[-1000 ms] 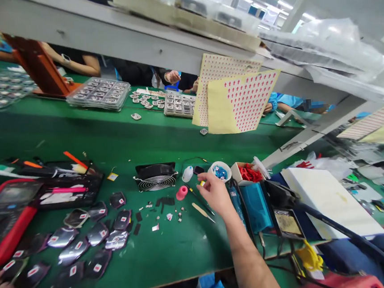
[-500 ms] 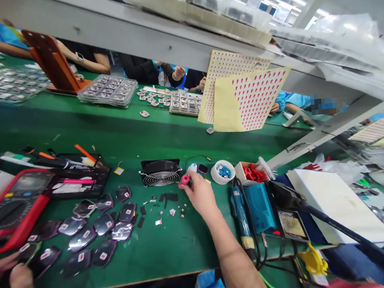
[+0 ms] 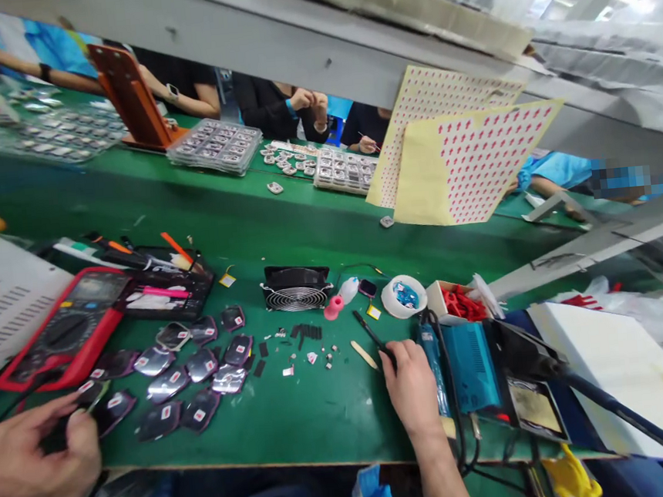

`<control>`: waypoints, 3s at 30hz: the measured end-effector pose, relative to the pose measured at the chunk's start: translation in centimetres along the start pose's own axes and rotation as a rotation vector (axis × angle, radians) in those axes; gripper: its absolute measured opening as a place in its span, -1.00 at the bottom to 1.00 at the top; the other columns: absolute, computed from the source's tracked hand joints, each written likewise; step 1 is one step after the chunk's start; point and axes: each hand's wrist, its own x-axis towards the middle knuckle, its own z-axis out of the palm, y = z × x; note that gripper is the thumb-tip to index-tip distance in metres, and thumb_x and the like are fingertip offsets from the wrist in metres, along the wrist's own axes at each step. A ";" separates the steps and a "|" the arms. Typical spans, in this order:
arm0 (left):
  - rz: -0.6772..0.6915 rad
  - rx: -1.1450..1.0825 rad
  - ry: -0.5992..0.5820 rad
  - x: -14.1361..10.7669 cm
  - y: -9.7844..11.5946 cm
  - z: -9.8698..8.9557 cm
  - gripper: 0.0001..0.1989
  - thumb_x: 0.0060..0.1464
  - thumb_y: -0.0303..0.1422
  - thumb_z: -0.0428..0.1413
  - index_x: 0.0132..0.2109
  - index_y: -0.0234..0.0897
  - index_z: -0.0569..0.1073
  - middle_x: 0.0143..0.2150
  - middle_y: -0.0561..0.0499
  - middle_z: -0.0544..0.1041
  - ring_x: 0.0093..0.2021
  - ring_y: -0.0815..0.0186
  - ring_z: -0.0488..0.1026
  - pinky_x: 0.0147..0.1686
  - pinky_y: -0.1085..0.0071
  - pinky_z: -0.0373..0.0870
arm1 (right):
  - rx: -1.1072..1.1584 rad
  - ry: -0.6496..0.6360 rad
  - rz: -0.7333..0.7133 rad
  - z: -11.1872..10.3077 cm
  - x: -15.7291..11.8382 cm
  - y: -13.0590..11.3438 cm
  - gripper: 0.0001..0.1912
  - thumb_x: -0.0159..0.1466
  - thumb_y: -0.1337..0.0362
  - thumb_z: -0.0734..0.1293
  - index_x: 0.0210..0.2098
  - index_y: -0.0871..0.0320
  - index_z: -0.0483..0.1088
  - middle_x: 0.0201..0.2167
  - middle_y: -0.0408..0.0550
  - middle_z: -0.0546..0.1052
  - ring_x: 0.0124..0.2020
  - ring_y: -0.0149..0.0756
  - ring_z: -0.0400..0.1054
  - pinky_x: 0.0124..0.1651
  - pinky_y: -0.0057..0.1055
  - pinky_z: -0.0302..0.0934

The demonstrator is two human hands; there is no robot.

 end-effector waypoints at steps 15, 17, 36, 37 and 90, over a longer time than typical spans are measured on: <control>0.325 0.075 0.133 1.5 2.1 -0.6 -0.88 0.21 -0.34 0.10 -0.20 -0.26 0.51 -0.39 -0.07 0.55 -0.42 0.15 0.43 -0.30 0.22 0.28 | 0.128 -0.128 -0.323 1.7 1.2 -7.8 -0.75 0.41 0.37 0.31 0.03 0.15 0.54 -0.01 0.11 0.62 -0.12 0.01 0.55 -0.09 -0.04 0.61; 0.311 0.077 0.154 1.5 2.3 -0.6 -0.88 0.21 -0.35 0.11 -0.20 -0.27 0.52 -0.39 -0.06 0.55 -0.42 0.16 0.44 -0.30 0.23 0.28 | 0.119 -0.127 -0.337 1.9 1.1 -7.8 -0.79 0.41 0.38 0.32 -0.04 0.16 0.57 -0.09 0.10 0.63 -0.16 -0.02 0.52 -0.10 -0.06 0.59; 0.277 0.078 0.172 1.0 2.0 -0.9 -0.89 0.21 -0.34 0.12 -0.22 -0.27 0.50 -0.37 -0.05 0.56 -0.40 0.17 0.44 -0.26 0.25 0.31 | 0.052 -0.032 -0.323 3.3 1.8 -6.7 -0.66 0.51 0.39 0.13 -0.24 0.16 0.51 -0.30 0.05 0.56 -0.33 -0.14 0.46 -0.24 -0.22 0.48; 0.273 0.081 0.177 1.0 1.9 -0.9 -0.89 0.21 -0.33 0.12 -0.22 -0.27 0.50 -0.37 -0.05 0.56 -0.39 0.17 0.45 -0.26 0.25 0.32 | 0.052 -0.032 -0.324 3.5 2.1 -6.6 -0.67 0.51 0.39 0.14 -0.24 0.14 0.50 -0.30 0.05 0.56 -0.33 -0.14 0.47 -0.23 -0.23 0.48; 0.246 -0.005 0.178 0.6 2.3 -0.9 -0.94 0.29 -0.44 0.12 -0.13 -0.29 0.49 -0.30 -0.09 0.53 -0.26 0.08 0.46 -0.18 0.19 0.31 | 0.229 -0.188 -0.517 2.9 5.0 -14.8 -0.85 0.38 0.48 0.33 -0.17 0.18 0.53 -0.30 -0.05 0.60 -0.30 -0.13 0.42 -0.21 -0.21 0.39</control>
